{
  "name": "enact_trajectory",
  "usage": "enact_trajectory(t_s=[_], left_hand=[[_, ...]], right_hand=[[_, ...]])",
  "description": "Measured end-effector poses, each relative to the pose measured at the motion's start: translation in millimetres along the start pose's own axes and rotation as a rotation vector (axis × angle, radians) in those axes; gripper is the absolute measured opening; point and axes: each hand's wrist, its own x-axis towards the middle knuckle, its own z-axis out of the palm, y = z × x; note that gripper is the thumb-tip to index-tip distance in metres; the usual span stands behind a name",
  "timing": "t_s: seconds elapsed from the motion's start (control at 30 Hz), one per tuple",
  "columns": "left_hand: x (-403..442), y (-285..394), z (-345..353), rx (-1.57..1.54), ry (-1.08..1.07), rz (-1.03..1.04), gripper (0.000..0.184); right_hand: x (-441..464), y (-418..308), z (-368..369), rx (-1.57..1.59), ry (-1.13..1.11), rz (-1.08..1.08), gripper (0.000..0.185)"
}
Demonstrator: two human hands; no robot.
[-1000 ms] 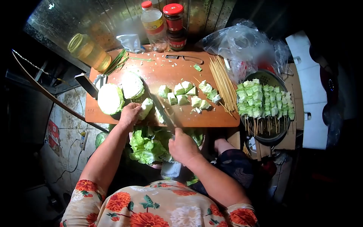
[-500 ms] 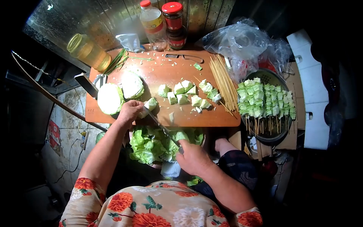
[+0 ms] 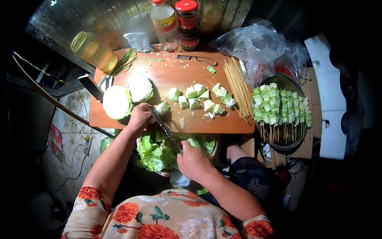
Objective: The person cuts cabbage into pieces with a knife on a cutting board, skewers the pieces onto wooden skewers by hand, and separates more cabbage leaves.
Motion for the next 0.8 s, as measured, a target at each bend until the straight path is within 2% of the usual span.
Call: enact_trajectory(t_s=[0.13,0.37,0.43,0.57,0.63,0.7,0.8], left_hand=[[2,-3,1,0.059,0.003,-0.003,0.024],[4,-1,1,-0.062,-0.037,-0.055,0.019],[3,5,0,-0.104,-0.046,-0.069,0.017],[-7,21,-2,-0.051,-0.051,-0.103,0.012],[-15,27,-3,-0.081,-0.057,-0.123,0.010],[-23,32,-6,-0.073,-0.059,-0.113,0.008],[-19,9,-2,-0.192,-0.074,-0.035,0.008]], right_hand=[[3,-9,-7,-0.038,-0.076,0.023,0.035],[18,-10,-6,-0.077,-0.111,0.000,0.036],[24,-13,-12,-0.058,-0.156,0.051,0.035],[45,-7,-6,-0.119,-0.140,0.011,0.030],[52,-7,-1,-0.095,-0.131,0.086,0.038],[53,-4,6,-0.089,-0.117,0.113,0.035],[47,0,11,-0.052,-0.076,0.127,0.032]])
